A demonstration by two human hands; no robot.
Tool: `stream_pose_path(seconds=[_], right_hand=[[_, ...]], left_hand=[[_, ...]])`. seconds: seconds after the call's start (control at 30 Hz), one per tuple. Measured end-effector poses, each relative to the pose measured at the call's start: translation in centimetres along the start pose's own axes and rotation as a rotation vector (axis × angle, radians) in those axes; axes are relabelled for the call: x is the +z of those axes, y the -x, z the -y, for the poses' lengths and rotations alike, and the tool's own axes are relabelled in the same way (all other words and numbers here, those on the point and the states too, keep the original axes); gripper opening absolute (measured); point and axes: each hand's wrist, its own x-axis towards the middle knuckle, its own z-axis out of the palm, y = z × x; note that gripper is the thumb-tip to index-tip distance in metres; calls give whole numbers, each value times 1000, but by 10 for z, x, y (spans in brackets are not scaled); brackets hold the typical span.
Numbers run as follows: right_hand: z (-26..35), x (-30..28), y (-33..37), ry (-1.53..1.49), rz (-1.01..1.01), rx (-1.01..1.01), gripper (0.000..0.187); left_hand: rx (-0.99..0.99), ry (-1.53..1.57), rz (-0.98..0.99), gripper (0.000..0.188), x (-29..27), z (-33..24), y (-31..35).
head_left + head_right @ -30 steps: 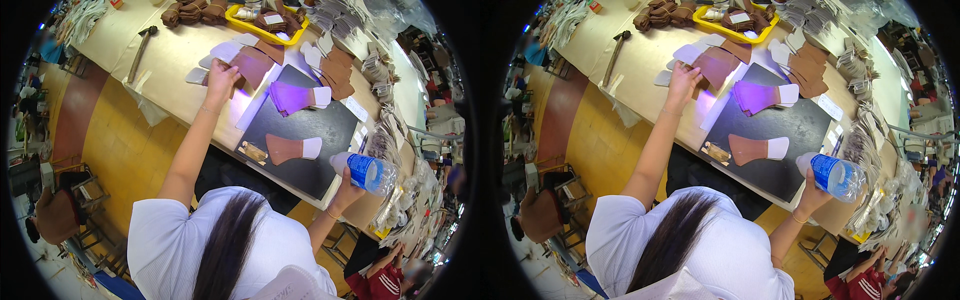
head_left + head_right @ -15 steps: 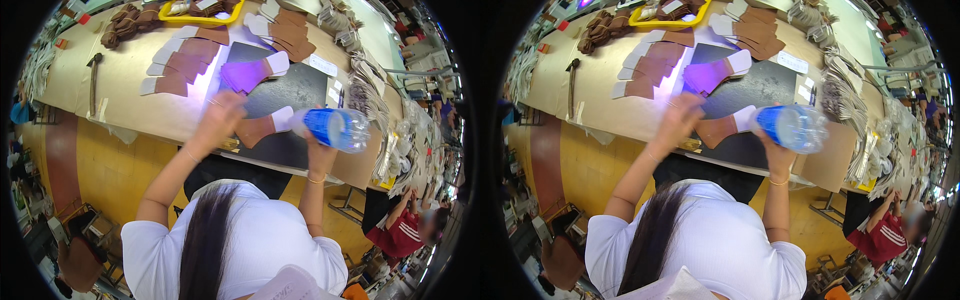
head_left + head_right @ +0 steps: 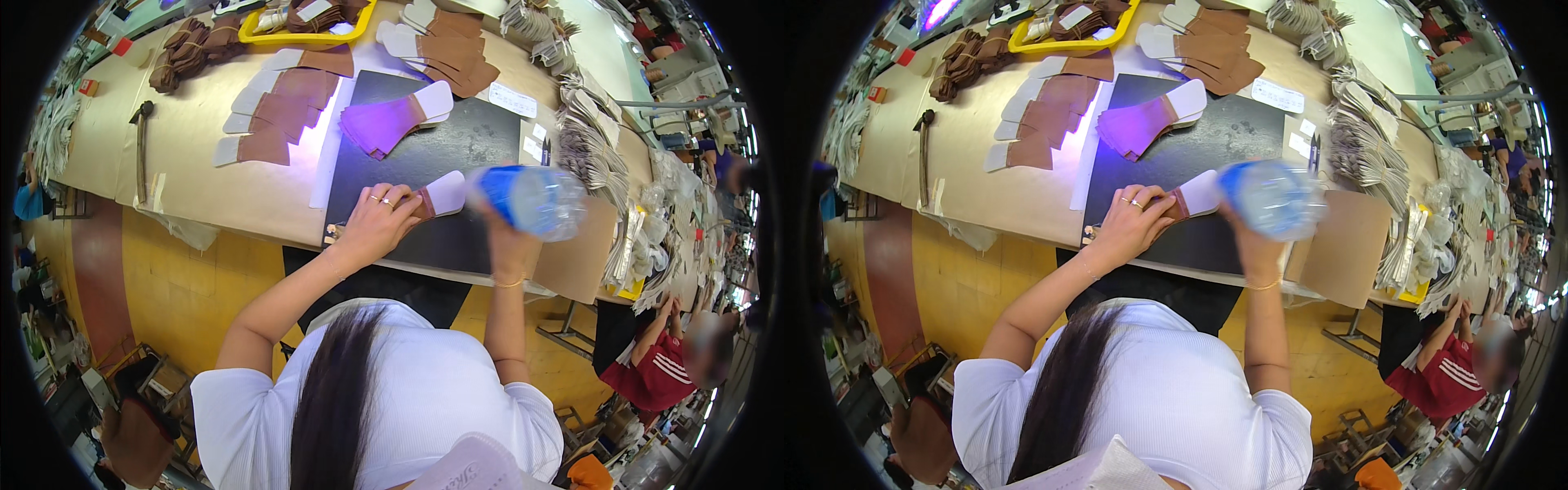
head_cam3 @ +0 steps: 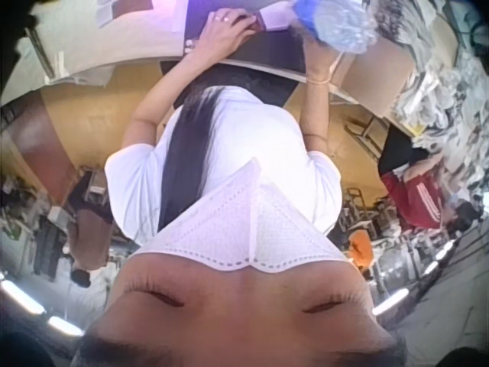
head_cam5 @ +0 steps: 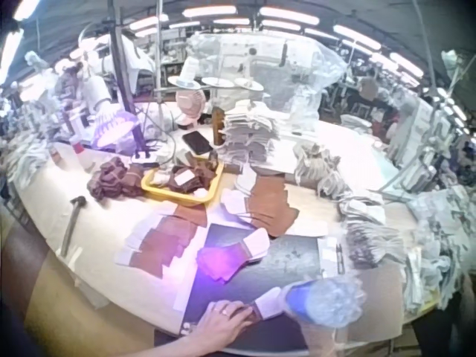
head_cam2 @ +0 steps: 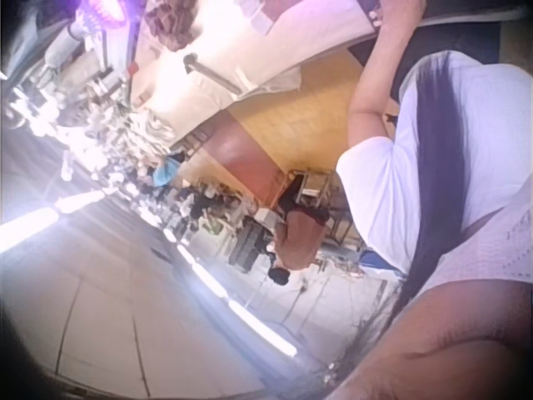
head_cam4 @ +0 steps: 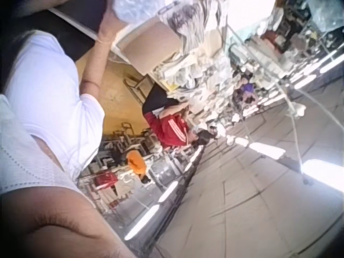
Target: The person repeatedly wipes small fabric pieces on a worktable using a plastic bottle, then places them aside. Later, the person picks up and folds a larger fabric piece.
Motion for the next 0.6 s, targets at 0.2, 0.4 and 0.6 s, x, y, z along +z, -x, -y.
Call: stream_pose_path(seconds=[0.2, 0.4, 0.6], right_hand=[[-9, 14, 3, 29, 133, -15, 49], [17, 13, -11, -163, -211, 95, 32], [-4, 23, -15, 120, 34, -100, 54]], left_hand=[[27, 19, -22, 37, 0, 2, -2], [18, 8, -1, 32, 2, -1, -6], [36, -9, -27, 32, -2, 0, -2]])
